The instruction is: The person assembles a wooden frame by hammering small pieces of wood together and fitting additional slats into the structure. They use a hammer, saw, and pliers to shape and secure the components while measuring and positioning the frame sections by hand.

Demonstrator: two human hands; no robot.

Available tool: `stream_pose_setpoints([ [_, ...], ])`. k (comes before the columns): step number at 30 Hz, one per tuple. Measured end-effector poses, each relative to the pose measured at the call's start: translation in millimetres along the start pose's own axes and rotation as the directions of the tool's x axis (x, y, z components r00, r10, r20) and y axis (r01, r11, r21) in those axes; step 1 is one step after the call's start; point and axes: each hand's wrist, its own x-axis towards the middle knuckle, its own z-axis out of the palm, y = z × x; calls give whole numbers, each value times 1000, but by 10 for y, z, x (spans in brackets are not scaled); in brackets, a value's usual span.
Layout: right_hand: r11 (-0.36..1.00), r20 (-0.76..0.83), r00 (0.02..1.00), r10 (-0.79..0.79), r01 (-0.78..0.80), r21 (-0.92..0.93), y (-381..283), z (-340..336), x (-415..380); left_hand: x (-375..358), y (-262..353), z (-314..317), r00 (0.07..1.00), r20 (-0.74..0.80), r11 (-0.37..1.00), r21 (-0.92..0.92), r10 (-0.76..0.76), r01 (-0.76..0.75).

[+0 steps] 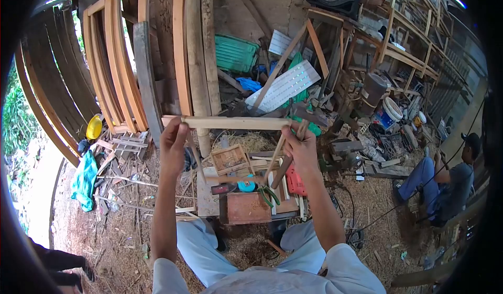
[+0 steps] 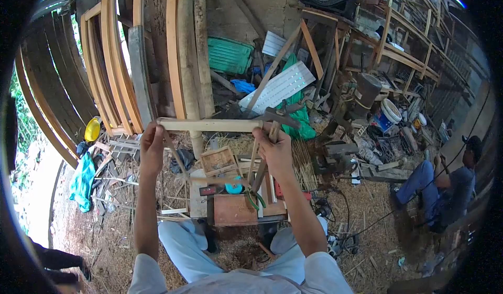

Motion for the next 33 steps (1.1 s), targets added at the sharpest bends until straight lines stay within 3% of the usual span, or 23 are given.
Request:
stream_pose_setpoints([
  [3, 1000, -37, 999, -6, 5, -27, -84, -12, -36, -47, 11, -30, 984, -5, 983, 34, 179, -179],
  [6, 995, -59, 993, -100, 99, -26, -58, -2, -43, -91, -39, -32, 969, -122, 976, 41, 217, -213],
  [8, 960, -135, 953, -271, 278, 32, 47, 8, -20, -115, -76, 15, 957, -170, 972, 67, 233, -225],
  [10, 935, -192, 918, -346, 354, 8, 77, 92, -17, -134, -120, 79, 942, -220, 967, 95, 253, -237],
  [12, 905, -249, 875, -416, 424, -24, 76, 128, -14, -156, -146, 149, 945, -225, 969, -11, 238, -246],
  [14, 957, -354, 894, -275, 219, -190, 34, 103, 7, -174, -83, 182, 943, -153, 954, 95, 296, -284],
  [16, 966, -367, 899, -239, 180, -187, 18, 61, 68, -171, -48, 206, 986, -22, 986, -4, 165, -165],
  [18, 991, -380, 916, -131, 120, -53, 92, -9, 160, -153, -109, 217, 990, 12, 989, 29, 142, -142],
  [19, 997, -462, 884, -77, 75, -22, 80, 41, 202, -130, -139, 225, 994, 71, 996, 26, 83, -85],
  [22, 999, -401, 915, 38, -35, 16, 144, -112, 356, -223, -636, 99, 987, 159, 998, 59, -24, 15],
  [23, 990, -388, 917, 93, -44, 134, 196, -150, 435, -338, -1001, -23, 963, 225, 986, 110, -149, 127],
  [24, 990, -387, 917, 102, -58, 125, 269, -224, 507, -492, -1198, -77, 919, 287, 959, 164, -270, 231],
  [26, 979, -366, 913, 179, -129, 157, 486, -413, 716, -923, -1245, -11, 889, 161, 903, 111, -428, 415],
  [27, 970, -374, 902, 216, -156, 185, 698, -534, 824, -1073, -1339, -38, 885, 163, 900, 110, -436, 423],
  [28, 970, -379, 898, 222, -164, 181, 752, -525, 791, -1201, -1465, -75, 881, 142, 878, 245, -452, 411],
  [29, 968, -356, 902, 244, -246, 39, 809, -495, 780, -1275, -1594, -123, 879, 117, 841, 372, -461, 392],
  [31, 900, -305, 896, 322, -390, -195, 989, -570, 818, -1324, -1626, -184, 896, 39, 817, 429, -442, 384],
  [33, 887, -290, 900, 326, -397, -235, 1296, -766, 834, -1374, -1684, -348, 932, -49, 809, 481, -360, 338],
])
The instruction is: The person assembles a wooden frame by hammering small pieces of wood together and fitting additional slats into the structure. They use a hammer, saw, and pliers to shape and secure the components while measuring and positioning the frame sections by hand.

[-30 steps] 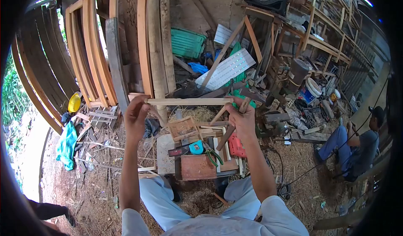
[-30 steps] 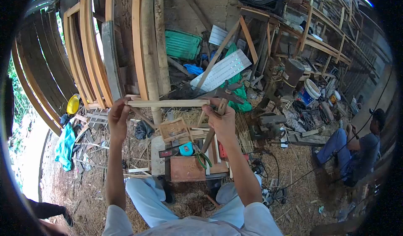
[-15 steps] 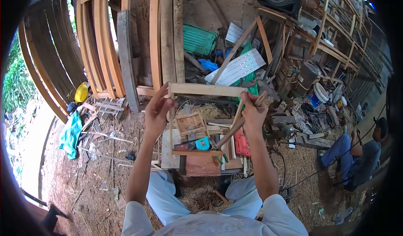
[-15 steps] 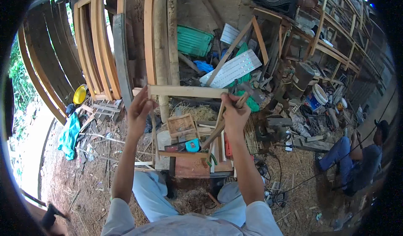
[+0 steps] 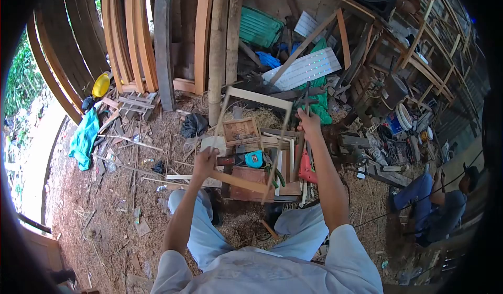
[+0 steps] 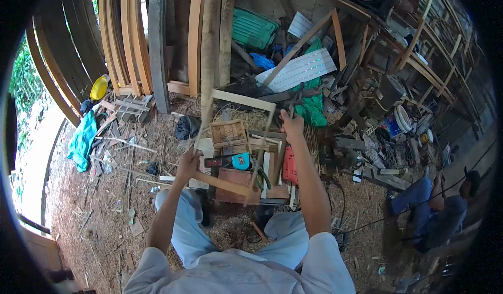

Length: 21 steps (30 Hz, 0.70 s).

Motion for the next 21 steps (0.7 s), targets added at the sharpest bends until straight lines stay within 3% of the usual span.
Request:
stream_pose_setpoints([
  [1, 999, 9, 1000, -6, 6, -40, 189, -66, 82, -2, -148, -56, 1000, -4, 1000, -6, -11, 10],
  [2, 956, 23, 999, -37, 42, -292, 411, -145, 163, 6, -311, -112, 992, -83, 992, -92, -94, 86],
  [4, 837, 58, 997, -54, 77, -542, 886, -218, 201, 18, -511, -219, 971, -148, 970, -186, -187, 159],
  [6, 565, 158, 937, -313, 317, -762, 1031, -108, -164, 73, -611, -225, 904, -326, 928, -335, -275, 161],
  [10, 516, 254, 911, -324, 396, -760, 1413, 125, -284, 116, -459, -270, 858, -450, 956, -259, -249, 142],
  [11, 369, 295, 895, -336, 413, -833, 1485, 168, -266, 135, -465, -256, 847, -463, 953, -263, -261, 150],
  [12, 214, 341, 878, -336, 423, -880, 1565, 217, -261, 128, -480, -228, 849, -459, 928, -361, -261, 89],
  [13, 216, 360, 875, -324, 439, -872, 1622, 261, -220, 152, -504, -235, 851, -460, 893, -449, -253, 23],
  [15, 310, 260, 922, -286, 345, -886, 1736, 231, -182, 131, -440, -261, 842, -449, 859, -511, -298, 32],
  [17, 126, 293, 940, -175, 317, -940, 1529, 307, -301, 139, -555, -254, 854, -414, 824, -566, -314, 29],
  [18, -75, 458, 761, -460, 481, -874, 1776, 202, -166, 108, -553, -251, 851, -395, 804, -592, -346, 52],
  [19, -74, 471, 761, -447, 493, -867, 1580, 389, -295, 133, -544, -275, 846, -387, 785, -617, -366, 57],
  [20, 313, 405, 857, -318, 498, -809, 1342, 533, -440, 138, -554, -290, 837, -404, 798, -599, -369, 63],
  [21, 648, 386, 909, -156, 389, -655, 985, 743, -652, 123, -582, -323, 841, -400, 809, -583, -365, 74],
])
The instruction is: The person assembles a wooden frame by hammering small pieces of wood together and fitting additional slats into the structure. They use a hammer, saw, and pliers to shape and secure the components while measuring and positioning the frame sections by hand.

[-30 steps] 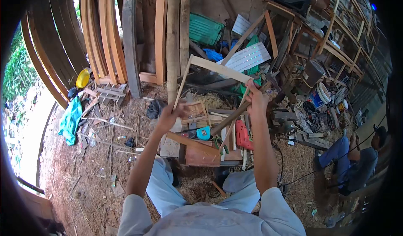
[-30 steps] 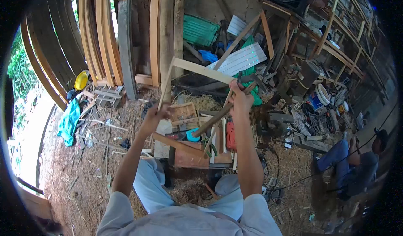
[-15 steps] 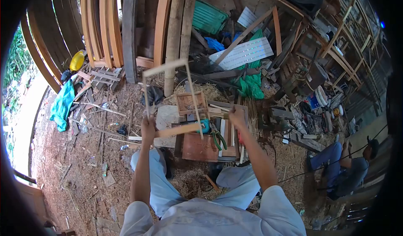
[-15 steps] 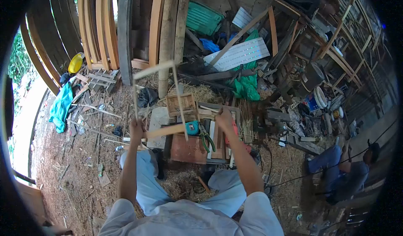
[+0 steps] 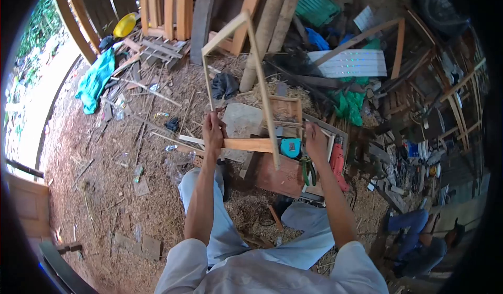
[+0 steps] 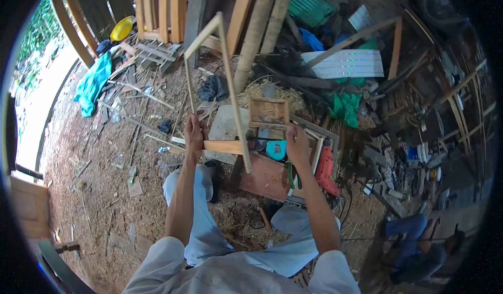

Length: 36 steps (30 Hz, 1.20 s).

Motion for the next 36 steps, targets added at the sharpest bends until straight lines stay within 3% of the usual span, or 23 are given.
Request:
stream_pose_setpoints([
  [1, 915, 227, 973, 37, -124, 383, -414, -48, -90, 14, -23, -25, 1000, -15, 1000, 1, 22, -22],
  [2, 675, 445, 896, -5, -325, 663, -759, -28, -227, -3, -55, -74, 999, -24, 999, 12, 38, -38],
  [4, 642, 560, 782, -274, -284, 712, -1147, 128, -410, -50, 4, -195, 997, -60, 995, 91, 43, -37],
  [6, 842, 515, 793, -325, -5, 539, -1486, 480, -503, 47, -99, -396, 986, -166, 969, 247, 27, 16],
  [7, 899, 488, 830, -270, 35, 436, -1516, 688, -474, 165, -154, -598, 984, -134, 770, 638, 116, -4],
  [8, 944, 454, 866, -212, 61, 325, -1510, 930, -439, 209, -241, -778, 985, -134, 761, 649, 106, 7],
  [10, 973, 371, 910, -183, 113, 203, -1625, 1406, -443, 267, -233, -1026, 844, -176, 634, 740, 506, -226],
  [11, 956, 339, 912, -231, 149, 252, -1668, 1668, -457, 251, -176, -1131, 945, -218, 888, 441, 245, -128],
  [12, 938, 307, 912, -271, 179, 297, -1680, 1936, -496, 269, -111, -1226, 944, -219, 885, 447, 249, -129],
  [14, 946, 401, 891, -213, 86, 313, -1697, 2437, -560, 303, 18, -1394, 977, 146, 978, -110, -158, 175],
  [15, 949, 414, 885, -213, 86, 304, -1662, 2692, -593, 341, 89, -1425, 951, 236, 937, -239, -200, 256],
  [16, 952, 427, 879, -213, 88, 294, -1632, 2901, -610, 440, -53, -1525, 951, 230, 936, -237, -208, 262],
  [18, 955, 521, 833, -187, 28, 297, -1402, 3343, -574, 650, -390, -1684, 997, 48, 978, 206, -56, 45],
  [19, 886, 633, 758, -154, -179, 429, -1157, 3669, -514, 681, -500, -1721, 988, -68, 985, 102, -135, 142],
  [21, 599, 794, 593, -134, -589, 542, -923, 3931, -474, 688, -662, -1871, 987, -70, 983, 104, -148, 154],
  [22, 543, 785, 620, 10, -662, 516, -934, 3871, -474, 708, -743, -1996, 987, -71, 982, 113, -147, 154],
  [24, 818, 722, 683, 109, -474, 325, -488, 4161, -355, 775, -985, -2249, 984, -80, 968, 180, -161, 173],
  [26, 901, 696, 679, 233, -421, 109, 92, 4592, -201, 684, -1002, -2403, 957, -207, 971, 80, -205, 225],
  [28, 996, 473, 877, 84, -76, -38, 567, 4902, -189, 604, -914, -2417, 942, -236, 962, 78, -237, 262],
  [32, 992, 590, 805, -63, 113, -49, 634, 5050, -55, 722, -1109, -2539, 973, -207, 943, 289, -105, 163],
  [34, 752, 549, 760, -347, 575, -321, 730, 5227, -130, 698, -967, -2449, 989, -112, 900, 416, -94, 133],
  [35, 648, 539, 750, -384, 634, -421, 786, 5284, -113, 702, -927, -2419, 991, -106, 904, 410, -86, 123],
  [36, 657, 539, 749, -385, 633, -411, 811, 5324, -90, 710, -937, -2445, 990, -109, 898, 422, -87, 125],
])
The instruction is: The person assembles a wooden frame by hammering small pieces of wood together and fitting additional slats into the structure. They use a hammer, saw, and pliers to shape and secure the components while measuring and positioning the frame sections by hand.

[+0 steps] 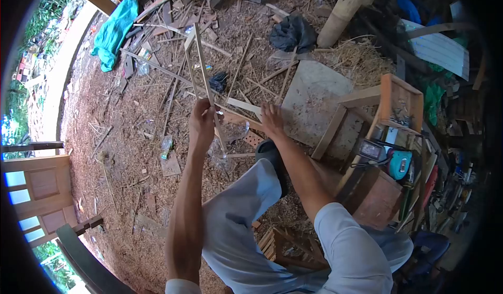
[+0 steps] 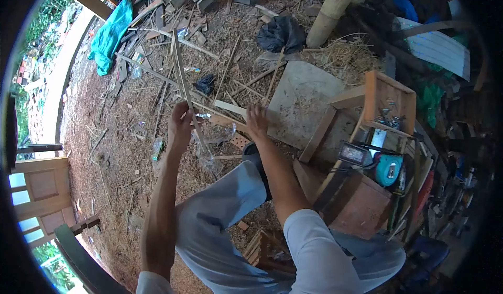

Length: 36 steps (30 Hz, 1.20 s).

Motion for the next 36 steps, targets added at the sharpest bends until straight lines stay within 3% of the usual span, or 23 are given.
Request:
stream_pose_setpoints([
  [2, 985, 224, 968, 114, -80, -155, 42, 45, 16, -13, -11, -28, 995, -33, 995, 43, -90, 91],
  [4, 979, 240, 967, 89, -41, -198, 62, -92, 7, -24, -108, -83, 996, -66, 995, 77, -65, 70],
  [6, 988, 259, 964, -57, 92, -124, 103, -257, 13, -42, -119, -102, 967, -55, 966, 57, -248, 251],
  [7, 987, 253, 966, -57, 93, -132, 117, -352, 26, -33, -132, -83, 969, -55, 969, 49, -241, 244],
  [9, 986, 0, 991, -136, 136, 92, 107, -596, 27, -35, -149, -14, 970, -76, 973, -21, -229, 228],
  [12, 986, -131, 984, -123, 137, 98, 90, -1112, 189, 35, -58, 120, 974, -15, 970, -103, -225, 222],
  [14, 959, -422, 904, -68, 176, 221, 116, -1496, 209, 87, 111, 326, 987, 61, 985, -76, -149, 154],
  [15, 928, -291, 953, 82, 33, 372, 104, -1860, 179, 54, 239, 435, 993, 97, 996, -46, -68, 73],
  [16, 938, -311, 946, 91, 24, 347, 174, -2245, 108, 16, 356, 521, 992, 129, 1000, -15, 12, -11],
  [17, 908, -229, 962, 146, -38, 418, 257, -2668, 72, 3, 502, 610, 987, 149, 996, -60, -60, 69],
  [18, 866, -129, 972, 197, -111, 488, 310, -3058, -44, -60, 602, 698, 985, 167, 996, -74, -42, 55],
  [21, 933, -300, 937, 178, -64, 354, 623, -3894, -440, -221, 859, 1002, 969, 229, 996, -32, 87, -82],
  [26, 958, -520, 838, 164, -9, 287, 1239, -4412, -838, -634, 1280, 1479, 944, 267, 976, 46, 194, -213],
  [28, 806, -435, 837, 333, -13, 592, 1430, -4507, -890, -800, 1357, 1540, 920, 154, 933, -72, 360, -353],
  [30, 757, -440, 820, 365, 14, 653, 1587, -4474, -830, -923, 1372, 1504, 926, 133, 935, -85, 354, -345],
  [32, 209, -347, 758, 552, 277, 938, 1581, -4388, -835, -1007, 1334, 1455, 956, 81, 955, -120, 283, -272],
  [33, 75, -306, 777, 550, 320, 945, 1650, -4327, -826, -955, 1275, 1418, 955, 142, 959, -147, 262, -241],
  [34, 65, -304, 783, 543, 322, 945, 1630, -4435, -931, -965, 1328, 1409, 956, 132, 960, -139, 261, -242],
  [36, -75, -213, 775, 595, 317, 945, 1638, -4630, -1292, -988, 1400, 1418, 959, 257, 992, -75, 122, -106],
])
